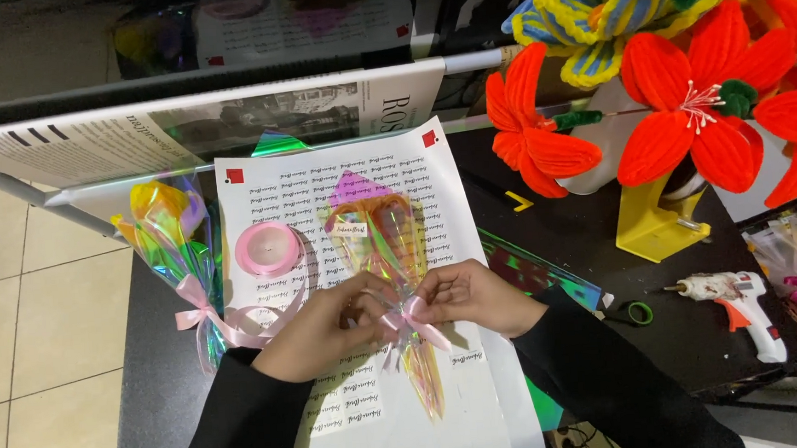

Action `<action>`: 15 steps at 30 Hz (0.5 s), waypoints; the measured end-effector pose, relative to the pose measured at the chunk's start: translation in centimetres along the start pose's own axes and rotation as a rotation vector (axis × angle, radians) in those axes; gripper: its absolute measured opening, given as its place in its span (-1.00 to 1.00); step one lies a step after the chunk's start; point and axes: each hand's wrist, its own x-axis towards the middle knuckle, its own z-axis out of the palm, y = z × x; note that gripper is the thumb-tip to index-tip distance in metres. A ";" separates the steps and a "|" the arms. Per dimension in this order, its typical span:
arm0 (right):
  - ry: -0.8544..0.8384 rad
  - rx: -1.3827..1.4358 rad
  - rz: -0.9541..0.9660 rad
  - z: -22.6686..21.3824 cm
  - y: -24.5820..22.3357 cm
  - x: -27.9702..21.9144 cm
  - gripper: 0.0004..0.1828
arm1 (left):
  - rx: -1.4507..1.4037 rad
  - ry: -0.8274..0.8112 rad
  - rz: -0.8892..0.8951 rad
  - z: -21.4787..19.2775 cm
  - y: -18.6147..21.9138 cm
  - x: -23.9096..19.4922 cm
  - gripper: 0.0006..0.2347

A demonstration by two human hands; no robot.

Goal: The person wraps a pink ribbon around a bouquet of artificial flowers, ties a bow, and trims the ribbon ends with scissors. They then adjust the bow and the wrapping to finalize the presentation.

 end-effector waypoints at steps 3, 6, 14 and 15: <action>0.040 0.056 0.028 -0.8 1.6 -0.4 -0.89 | -0.147 0.081 0.029 0.5 -1.1 0.7 -0.67; 0.111 0.114 0.030 -0.5 1.5 0.0 -0.91 | -0.189 0.174 0.011 1.0 -0.8 0.9 -0.67; 0.170 0.223 0.021 -0.2 1.0 0.1 -0.88 | -0.378 0.214 0.058 1.3 -2.3 1.9 -0.55; 0.156 0.244 0.014 0.1 0.4 0.0 -0.86 | -0.438 0.240 0.073 1.3 -2.7 2.0 -0.52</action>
